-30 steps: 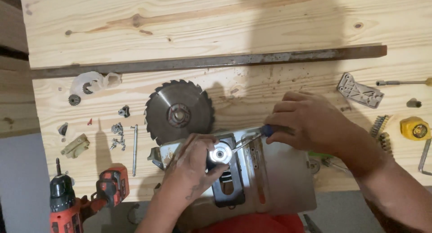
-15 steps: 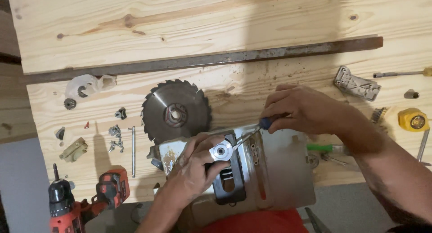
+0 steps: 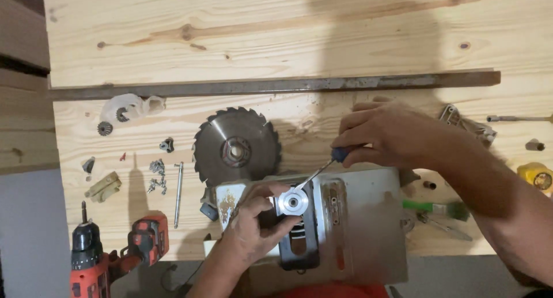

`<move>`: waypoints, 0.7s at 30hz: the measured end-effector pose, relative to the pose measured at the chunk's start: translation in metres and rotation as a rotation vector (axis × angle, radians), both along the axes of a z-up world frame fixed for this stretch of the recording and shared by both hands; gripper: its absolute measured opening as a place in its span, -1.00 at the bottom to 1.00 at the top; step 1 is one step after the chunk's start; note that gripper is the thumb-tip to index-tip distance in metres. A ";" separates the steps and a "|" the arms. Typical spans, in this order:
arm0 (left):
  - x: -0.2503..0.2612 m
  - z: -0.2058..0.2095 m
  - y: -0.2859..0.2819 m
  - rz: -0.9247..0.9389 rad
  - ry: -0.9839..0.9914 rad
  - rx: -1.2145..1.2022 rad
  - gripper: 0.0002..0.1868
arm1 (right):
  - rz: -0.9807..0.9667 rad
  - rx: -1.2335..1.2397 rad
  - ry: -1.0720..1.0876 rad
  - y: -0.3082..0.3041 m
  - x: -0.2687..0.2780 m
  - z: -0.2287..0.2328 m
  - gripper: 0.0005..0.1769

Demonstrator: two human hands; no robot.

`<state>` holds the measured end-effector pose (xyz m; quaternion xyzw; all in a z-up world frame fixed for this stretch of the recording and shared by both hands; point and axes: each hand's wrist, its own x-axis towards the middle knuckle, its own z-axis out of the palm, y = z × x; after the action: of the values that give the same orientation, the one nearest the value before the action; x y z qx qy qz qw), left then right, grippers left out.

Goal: Repairing a power tool component by using a screwdriver to align and fasten internal parts on a workbench

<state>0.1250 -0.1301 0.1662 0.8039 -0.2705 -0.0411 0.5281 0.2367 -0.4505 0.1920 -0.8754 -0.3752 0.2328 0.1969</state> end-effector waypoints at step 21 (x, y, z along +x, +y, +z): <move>-0.005 -0.015 0.012 0.076 -0.011 -0.190 -0.34 | 0.110 -0.126 0.198 0.068 0.056 0.040 -0.72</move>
<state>0.1203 -0.1185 0.1513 0.7600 -0.2457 0.0093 0.6016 0.2922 -0.3820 0.2316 -0.8370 -0.3858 0.3516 0.1644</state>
